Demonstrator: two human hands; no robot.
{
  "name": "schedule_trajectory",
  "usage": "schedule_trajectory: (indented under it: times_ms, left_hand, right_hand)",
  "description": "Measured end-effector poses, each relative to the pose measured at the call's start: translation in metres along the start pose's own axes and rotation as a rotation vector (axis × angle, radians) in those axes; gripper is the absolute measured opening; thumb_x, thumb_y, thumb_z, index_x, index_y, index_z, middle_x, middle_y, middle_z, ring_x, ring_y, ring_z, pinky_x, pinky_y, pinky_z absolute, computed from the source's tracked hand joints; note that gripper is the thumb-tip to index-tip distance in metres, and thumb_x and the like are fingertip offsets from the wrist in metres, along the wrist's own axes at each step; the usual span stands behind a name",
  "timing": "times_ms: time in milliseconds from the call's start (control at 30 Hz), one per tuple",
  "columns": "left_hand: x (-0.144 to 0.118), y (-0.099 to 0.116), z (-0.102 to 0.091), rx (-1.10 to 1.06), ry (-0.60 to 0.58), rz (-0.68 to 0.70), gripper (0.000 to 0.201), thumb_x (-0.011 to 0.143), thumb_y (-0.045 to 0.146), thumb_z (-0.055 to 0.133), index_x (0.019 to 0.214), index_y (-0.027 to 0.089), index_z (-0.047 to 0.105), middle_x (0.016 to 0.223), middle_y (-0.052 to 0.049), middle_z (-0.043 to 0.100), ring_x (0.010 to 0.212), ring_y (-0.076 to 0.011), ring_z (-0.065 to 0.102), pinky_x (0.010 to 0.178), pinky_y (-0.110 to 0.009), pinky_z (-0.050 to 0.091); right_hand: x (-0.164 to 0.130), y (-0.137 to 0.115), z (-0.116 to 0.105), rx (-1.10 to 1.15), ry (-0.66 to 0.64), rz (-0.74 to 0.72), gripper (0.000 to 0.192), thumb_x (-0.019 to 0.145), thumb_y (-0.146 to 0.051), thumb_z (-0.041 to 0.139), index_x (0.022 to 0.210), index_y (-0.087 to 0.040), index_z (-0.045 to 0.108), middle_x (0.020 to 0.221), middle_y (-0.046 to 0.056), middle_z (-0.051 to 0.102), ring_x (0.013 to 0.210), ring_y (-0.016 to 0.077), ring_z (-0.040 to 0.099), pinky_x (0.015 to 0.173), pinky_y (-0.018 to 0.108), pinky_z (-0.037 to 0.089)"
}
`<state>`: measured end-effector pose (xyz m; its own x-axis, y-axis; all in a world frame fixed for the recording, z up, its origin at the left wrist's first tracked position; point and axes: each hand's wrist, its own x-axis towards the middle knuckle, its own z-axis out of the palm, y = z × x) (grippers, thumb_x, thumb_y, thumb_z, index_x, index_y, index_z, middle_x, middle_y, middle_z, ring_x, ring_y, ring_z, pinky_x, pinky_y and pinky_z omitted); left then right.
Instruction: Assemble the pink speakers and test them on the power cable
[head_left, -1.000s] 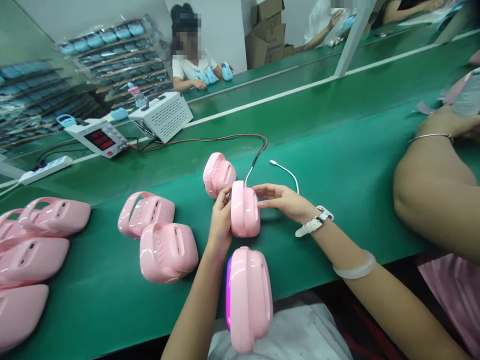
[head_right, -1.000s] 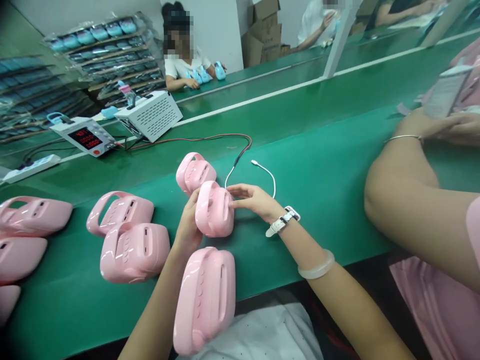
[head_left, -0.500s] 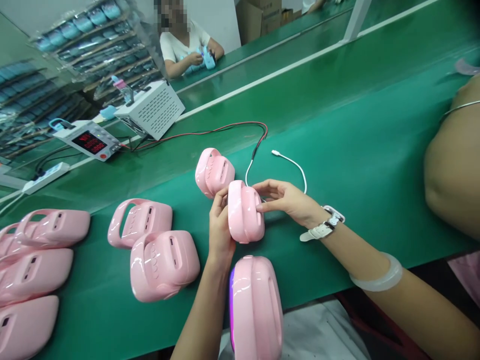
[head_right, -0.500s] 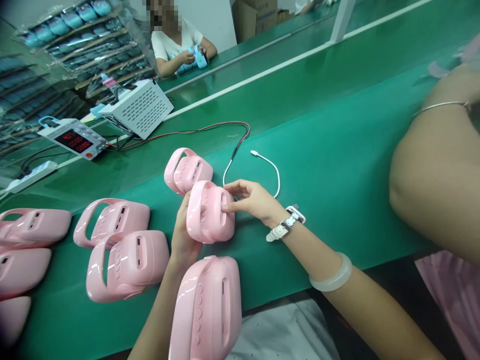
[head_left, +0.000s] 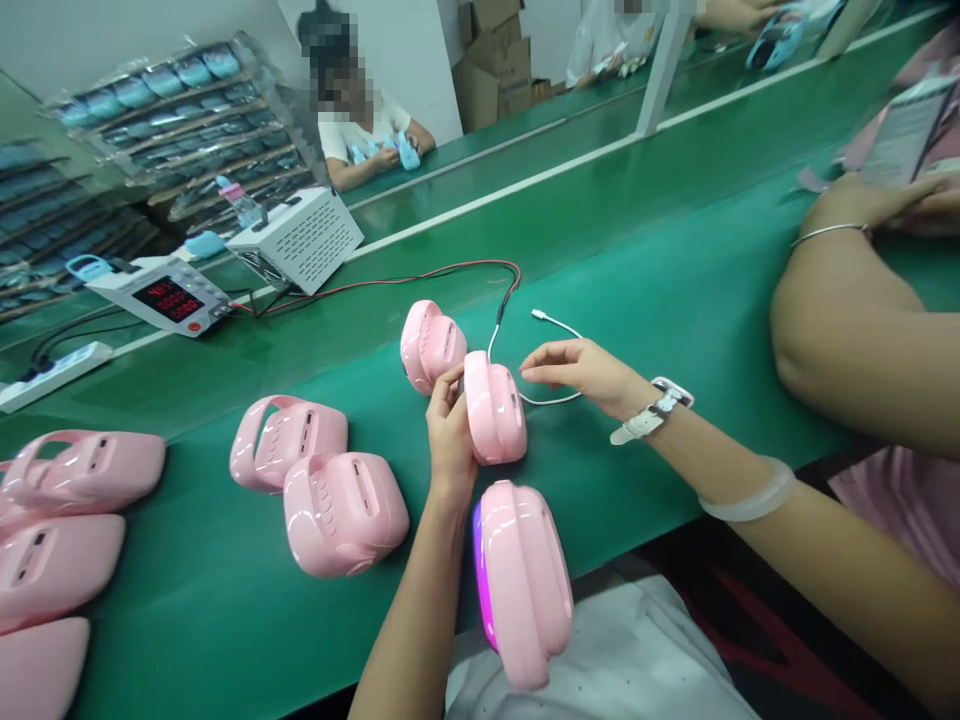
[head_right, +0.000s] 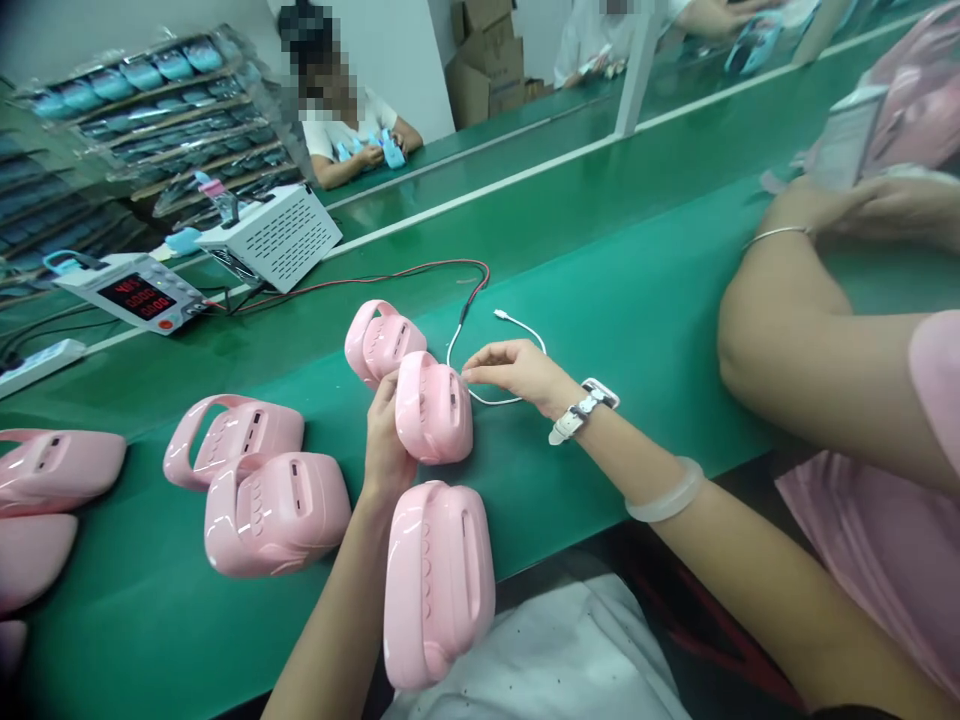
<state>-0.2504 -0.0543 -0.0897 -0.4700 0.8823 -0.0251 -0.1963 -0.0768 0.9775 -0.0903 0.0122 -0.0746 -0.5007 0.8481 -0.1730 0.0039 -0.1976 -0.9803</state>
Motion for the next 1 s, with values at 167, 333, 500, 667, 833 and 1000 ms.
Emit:
schedule_trajectory:
  times_ms: [167,333,500,667,833,1000]
  left_hand:
    - [0.002,-0.004,-0.002,-0.019,-0.024,0.046,0.042,0.059,0.036,0.071,0.095,0.015,0.066,0.093,-0.005,0.065,0.084,-0.0172,0.057,0.072,-0.025,0.043]
    - [0.004,-0.006,-0.003,-0.034,-0.035,0.075,0.040,0.058,0.036,0.069,0.092,0.015,0.066,0.086,-0.003,0.063,0.077,-0.0154,0.054,0.067,-0.024,0.040]
    - [0.004,-0.007,-0.004,-0.066,-0.035,0.082,0.038,0.056,0.034,0.068,0.088,0.014,0.066,0.081,-0.002,0.062,0.074,-0.0144,0.052,0.067,-0.024,0.039]
    - [0.005,-0.008,-0.003,-0.082,-0.032,0.088,0.039,0.056,0.034,0.068,0.090,0.015,0.066,0.083,-0.002,0.063,0.075,-0.0150,0.052,0.069,-0.025,0.040]
    - [0.005,-0.010,-0.004,-0.074,-0.036,0.094,0.038,0.057,0.032,0.067,0.091,0.015,0.067,0.088,-0.004,0.065,0.078,-0.0162,0.054,0.071,-0.026,0.041]
    - [0.005,-0.010,-0.005,-0.055,-0.046,0.103,0.037,0.059,0.032,0.068,0.092,0.015,0.068,0.090,-0.005,0.066,0.078,-0.0168,0.055,0.070,-0.026,0.042]
  right_hand:
    - [-0.009,-0.010,0.018,-0.174,0.012,0.100,0.029,0.055,-0.037,0.080,0.060,-0.012,0.065,0.056,-0.002,0.052,0.056,0.0084,0.043,0.055,0.024,0.032]
    - [-0.010,-0.013,0.019,-0.166,-0.004,0.191,0.027,0.057,-0.035,0.077,0.058,-0.013,0.060,0.056,-0.001,0.050,0.056,0.0098,0.046,0.055,0.024,0.037]
    - [-0.029,-0.013,-0.018,-0.308,0.043,0.199,0.032,0.050,-0.040,0.079,0.060,-0.013,0.065,0.054,0.000,0.049,0.054,0.0101,0.043,0.050,0.024,0.032]
    - [-0.049,-0.004,-0.062,-0.566,0.112,0.258,0.035,0.051,-0.047,0.075,0.059,-0.013,0.068,0.056,0.001,0.052,0.056,0.0097,0.040,0.052,0.023,0.032]
    - [-0.047,0.006,-0.075,-0.599,0.126,0.331,0.041,0.047,-0.051,0.075,0.064,-0.014,0.070,0.064,0.004,0.057,0.059,0.0107,0.041,0.054,0.023,0.032]
    - [-0.044,0.007,-0.074,-0.597,0.097,0.313,0.040,0.049,-0.052,0.075,0.062,-0.015,0.068,0.064,0.004,0.057,0.058,0.0113,0.040,0.053,0.024,0.031]
